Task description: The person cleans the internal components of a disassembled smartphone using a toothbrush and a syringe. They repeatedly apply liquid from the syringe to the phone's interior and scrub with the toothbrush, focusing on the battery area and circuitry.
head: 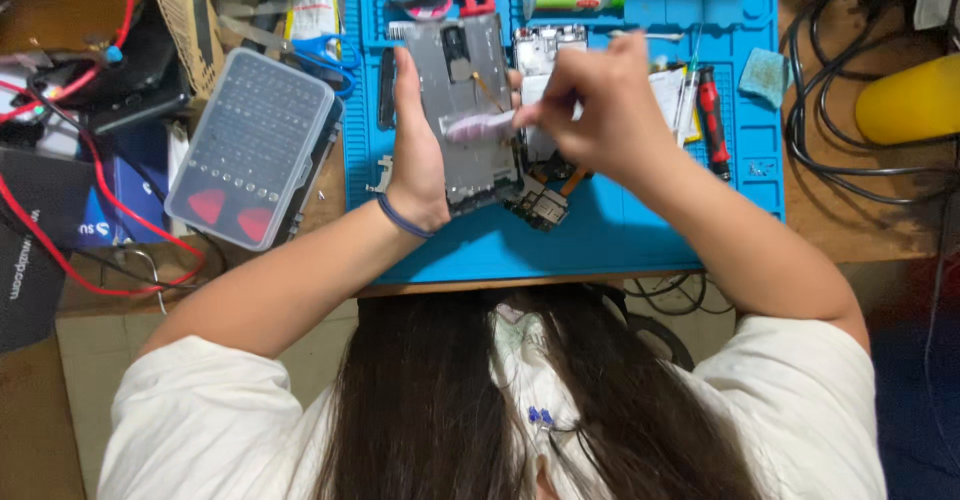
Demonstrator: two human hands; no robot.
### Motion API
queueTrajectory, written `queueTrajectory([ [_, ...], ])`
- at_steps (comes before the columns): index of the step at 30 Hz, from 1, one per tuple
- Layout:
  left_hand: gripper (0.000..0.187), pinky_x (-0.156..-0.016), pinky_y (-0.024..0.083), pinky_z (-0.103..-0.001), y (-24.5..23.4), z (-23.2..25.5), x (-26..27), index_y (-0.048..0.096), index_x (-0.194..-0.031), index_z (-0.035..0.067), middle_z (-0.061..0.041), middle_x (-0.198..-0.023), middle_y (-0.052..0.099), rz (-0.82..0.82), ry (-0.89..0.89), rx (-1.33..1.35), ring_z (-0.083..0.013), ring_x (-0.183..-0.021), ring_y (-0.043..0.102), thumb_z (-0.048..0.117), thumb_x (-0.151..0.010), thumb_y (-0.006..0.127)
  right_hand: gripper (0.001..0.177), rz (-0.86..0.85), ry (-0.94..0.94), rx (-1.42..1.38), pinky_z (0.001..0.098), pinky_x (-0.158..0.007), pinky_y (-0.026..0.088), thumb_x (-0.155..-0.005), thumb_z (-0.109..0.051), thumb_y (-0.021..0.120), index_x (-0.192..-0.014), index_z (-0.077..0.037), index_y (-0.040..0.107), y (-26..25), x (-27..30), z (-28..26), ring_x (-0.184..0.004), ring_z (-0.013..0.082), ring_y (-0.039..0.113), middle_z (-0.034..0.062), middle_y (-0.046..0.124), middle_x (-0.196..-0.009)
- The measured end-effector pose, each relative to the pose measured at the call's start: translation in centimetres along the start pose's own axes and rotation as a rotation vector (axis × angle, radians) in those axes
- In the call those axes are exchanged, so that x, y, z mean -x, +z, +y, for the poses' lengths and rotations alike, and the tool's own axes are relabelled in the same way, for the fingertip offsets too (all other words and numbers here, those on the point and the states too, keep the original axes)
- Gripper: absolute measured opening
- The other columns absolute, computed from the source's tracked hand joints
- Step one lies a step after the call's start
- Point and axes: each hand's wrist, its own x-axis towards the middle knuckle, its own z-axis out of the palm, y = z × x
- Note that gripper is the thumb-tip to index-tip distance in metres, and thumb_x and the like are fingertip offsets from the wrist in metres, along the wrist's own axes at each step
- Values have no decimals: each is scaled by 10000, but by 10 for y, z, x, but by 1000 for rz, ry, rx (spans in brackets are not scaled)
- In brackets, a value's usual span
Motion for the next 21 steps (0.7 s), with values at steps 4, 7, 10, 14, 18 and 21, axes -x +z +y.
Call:
queueTrajectory([
  [4,1167,-1262,199,-462,-3,-2,2,187,-1627,121,-99,-1742,136,375,-52,-413,-253,-1597,161,813,-704,362,455,-19,42,70,422,-881,287,-961,-436,913,-877,-144,575,2,1,10,-717,182,448,-14,577,-771],
  [7,824,-683,620,-393,0,1,1,711,-1216,65,-143,-1065,766,110,-121,-89,-280,-862,762,734,-842,409,420,-10,20,28,440,-944,295,-967,-414,879,-875,-137,577,-1,-2,5,-699,173,514,-15,600,-731],
  [10,794,-942,626,-489,-3,-3,4,658,-1294,63,-194,-1158,750,93,-59,-59,-325,-1051,748,696,-872,430,426,-39,41,51,412,-906,276,-953,-446,893,-908,-152,588,2,2,10,-742,179,436,-19,596,-775],
  [14,821,-791,620,-440,0,0,-1,702,-1224,39,-160,-1051,761,61,-103,-42,-298,-903,753,719,-873,406,449,-9,15,24,437,-947,276,-956,-454,872,-865,-150,555,-1,-4,11,-714,179,478,-25,570,-745],
  [18,763,-728,644,-448,-2,0,3,689,-1247,93,-157,-1080,764,98,-74,-81,-304,-897,762,703,-887,405,447,14,0,43,432,-921,276,-948,-423,902,-893,-142,559,-1,2,12,-717,187,479,-14,574,-762],
  [21,839,-867,648,-454,11,7,6,700,-1213,62,-170,-1103,770,219,-127,-173,-307,-977,767,728,-790,417,435,-91,73,34,435,-959,272,-933,-492,861,-873,-163,583,-2,-1,6,-754,182,509,-15,603,-759],
])
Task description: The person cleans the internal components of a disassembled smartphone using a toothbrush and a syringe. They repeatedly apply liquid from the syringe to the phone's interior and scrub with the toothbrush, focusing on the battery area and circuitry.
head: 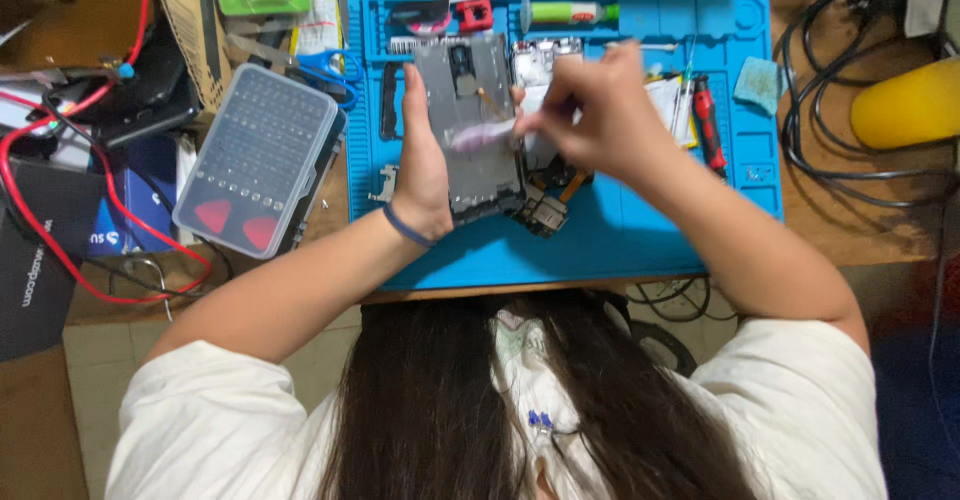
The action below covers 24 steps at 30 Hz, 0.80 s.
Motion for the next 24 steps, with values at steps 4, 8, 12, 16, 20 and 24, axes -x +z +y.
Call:
queueTrajectory([
  [4,876,-829,642,-477,-2,-2,-6,600,-1381,104,-180,-1294,708,104,7,16,-323,-1098,727,696,-762,414,450,78,-29,62,426,-915,297,-943,-406,917,-896,-133,563,-2,1,3,-679,174,466,-12,584,-745],
  [8,860,-832,625,-432,-11,-11,-10,664,-1288,7,-215,-1122,751,-143,12,131,-313,-980,743,711,-854,428,468,-48,85,-119,381,-733,277,-946,-474,837,-825,-113,567,-11,-2,-8,-657,172,403,16,555,-688],
  [12,831,-758,605,-408,-12,-14,-11,674,-1263,26,-192,-1079,755,-156,-40,211,-285,-863,730,717,-869,433,419,7,91,-223,340,-518,293,-995,-294,878,-811,-56,587,-15,-5,-10,-590,165,385,58,545,-636],
  [16,801,-779,610,-411,-10,-12,-9,685,-1232,23,-190,-1068,758,-154,1,207,-286,-874,735,699,-890,424,457,95,19,-233,333,-579,301,-992,-296,898,-802,-63,553,-12,-4,-7,-605,166,354,36,509,-654],
  [20,807,-741,592,-405,-10,-12,-7,666,-1280,36,-188,-1059,753,-148,-30,191,-280,-835,716,698,-892,413,466,4,49,-158,333,-540,306,-972,-332,907,-788,-59,577,-20,-3,-1,-610,164,380,50,535,-657],
  [24,848,-744,605,-406,-18,-26,-14,649,-1304,46,-189,-1103,735,-195,-24,201,-267,-875,716,735,-852,451,440,75,15,-44,420,-892,306,-943,-433,912,-843,-140,599,-6,2,7,-699,187,484,-17,590,-748],
])
